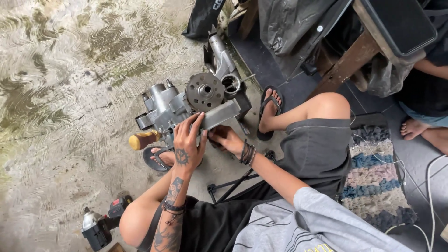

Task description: Assembling and securing a metal bracket onto a motorcycle engine casing using hand tools.

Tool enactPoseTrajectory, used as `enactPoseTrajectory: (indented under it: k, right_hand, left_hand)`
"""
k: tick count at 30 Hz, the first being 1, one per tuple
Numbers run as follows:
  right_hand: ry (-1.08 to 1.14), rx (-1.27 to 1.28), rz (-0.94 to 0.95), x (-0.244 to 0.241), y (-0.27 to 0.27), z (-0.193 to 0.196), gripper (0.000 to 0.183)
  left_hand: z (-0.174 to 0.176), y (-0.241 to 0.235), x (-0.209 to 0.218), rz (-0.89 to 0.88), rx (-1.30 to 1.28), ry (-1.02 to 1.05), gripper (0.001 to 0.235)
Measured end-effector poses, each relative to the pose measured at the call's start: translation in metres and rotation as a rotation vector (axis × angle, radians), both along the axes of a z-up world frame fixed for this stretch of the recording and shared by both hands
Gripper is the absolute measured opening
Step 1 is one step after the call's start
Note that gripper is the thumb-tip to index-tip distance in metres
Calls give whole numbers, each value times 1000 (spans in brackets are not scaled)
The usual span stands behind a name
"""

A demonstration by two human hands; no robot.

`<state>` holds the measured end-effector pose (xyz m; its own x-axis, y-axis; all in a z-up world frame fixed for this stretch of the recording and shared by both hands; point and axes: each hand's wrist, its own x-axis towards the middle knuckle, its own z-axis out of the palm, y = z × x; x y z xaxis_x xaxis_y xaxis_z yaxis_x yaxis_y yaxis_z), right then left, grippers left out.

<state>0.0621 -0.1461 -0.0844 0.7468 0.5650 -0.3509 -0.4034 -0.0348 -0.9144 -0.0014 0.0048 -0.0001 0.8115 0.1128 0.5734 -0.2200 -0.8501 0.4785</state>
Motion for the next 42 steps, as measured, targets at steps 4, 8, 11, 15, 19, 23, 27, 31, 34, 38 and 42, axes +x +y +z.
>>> enactPoseTrajectory:
  k: [4, 8, 11, 15, 19, 23, 27, 31, 34, 38, 42]
  right_hand:
    - [-10, 62, 31, -2, 10, 5, 11]
    - [-78, 27, 31, 2, 10, -6, 21]
    - [-290, 52, 159, 4, 12, -9, 16]
    - [-308, 85, 334, 2, -18, 31, 15]
    - [-671, -107, 458, 28, -73, 87, 40]
    - [-1128, -495, 57, 70, -150, 140, 44]
    - [-1388, -701, -285, 113, -196, 239, 38]
    - [-1625, -1217, -451, 164, -246, 238, 65]
    - [-1529, -1352, -459, 183, -262, 225, 68]
    - [-1586, -1086, -472, 152, -231, 245, 54]
    - [-1209, -714, -422, 91, -170, 187, 43]
  left_hand:
    - [-3, 0, -1, 14, -1, -5, 40]
    - [-1, -1, -1, 3, -12, -17, 40]
    - [-7, 1, 0, 8, -8, -10, 40]
    - [9, -2, -3, -5, -39, -1, 42]
    - [12, -2, -3, -20, -29, 13, 41]
    - [5, -2, -3, -12, -17, 25, 41]
    - [10, -5, -4, 29, 8, 56, 39]
    - [6, -5, -3, 42, 10, 41, 39]
    - [6, -4, -3, 41, 6, 44, 40]
    - [9, -4, -3, 39, 4, 52, 39]
    - [-3, -2, 0, 17, -4, 8, 40]
